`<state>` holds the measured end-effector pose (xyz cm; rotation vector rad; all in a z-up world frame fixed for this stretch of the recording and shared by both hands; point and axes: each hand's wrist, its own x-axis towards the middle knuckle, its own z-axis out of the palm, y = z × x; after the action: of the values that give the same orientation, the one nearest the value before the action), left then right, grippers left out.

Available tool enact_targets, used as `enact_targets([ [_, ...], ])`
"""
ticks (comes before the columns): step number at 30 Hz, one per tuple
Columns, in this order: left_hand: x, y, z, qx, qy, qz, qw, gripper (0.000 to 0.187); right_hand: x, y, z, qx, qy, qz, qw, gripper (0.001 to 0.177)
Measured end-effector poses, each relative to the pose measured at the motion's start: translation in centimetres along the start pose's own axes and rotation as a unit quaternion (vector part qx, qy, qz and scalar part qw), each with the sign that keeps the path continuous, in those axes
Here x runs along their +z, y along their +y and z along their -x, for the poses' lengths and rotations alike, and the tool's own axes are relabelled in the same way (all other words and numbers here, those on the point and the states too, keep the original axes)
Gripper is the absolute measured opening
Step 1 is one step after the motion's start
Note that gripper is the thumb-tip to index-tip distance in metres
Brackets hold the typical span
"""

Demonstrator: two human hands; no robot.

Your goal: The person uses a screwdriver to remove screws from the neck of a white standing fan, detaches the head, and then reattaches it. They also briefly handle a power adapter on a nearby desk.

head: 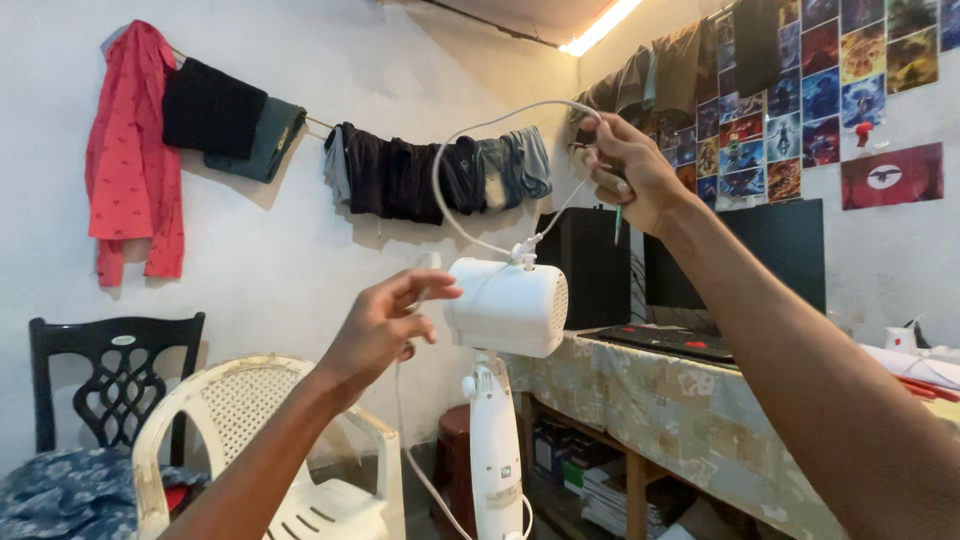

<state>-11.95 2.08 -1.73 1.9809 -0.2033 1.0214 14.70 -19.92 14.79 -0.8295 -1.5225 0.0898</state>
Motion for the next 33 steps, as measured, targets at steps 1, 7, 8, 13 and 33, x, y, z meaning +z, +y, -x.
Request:
enact_targets([
  [1,-0.6,-0.9,1.5,-0.025,0.056,0.011,0.998,0.047,2.0,-0.9,0.6,-0.016,-0.05,0.0,0.999,0.019],
  [7,-6.4,-6.7,9.2,-0.134,0.26,0.252,0.923,0.065,15.9,-1.2,3.0,-0.202,-0.366,0.203,0.886,0.036],
  [8,-7.0,-8.1,10.4,-0.18,0.264,0.245,0.915,0.069,18.7,0.7,4.2,-0.182,-0.419,0.209,0.865,0.025],
  [13,-9.6,-16.7,18.8,-0.376,0.35,0.229,0.827,0.074,28.9,12.9,14.9,-0.077,-0.443,0.35,0.822,0.027],
  [33,5.9,-46.5,36.5,-0.406,-0.043,-0.14,0.902,0.046,27.3,54.9,48.8,0.441,-0.258,0.309,0.802,0.03],
])
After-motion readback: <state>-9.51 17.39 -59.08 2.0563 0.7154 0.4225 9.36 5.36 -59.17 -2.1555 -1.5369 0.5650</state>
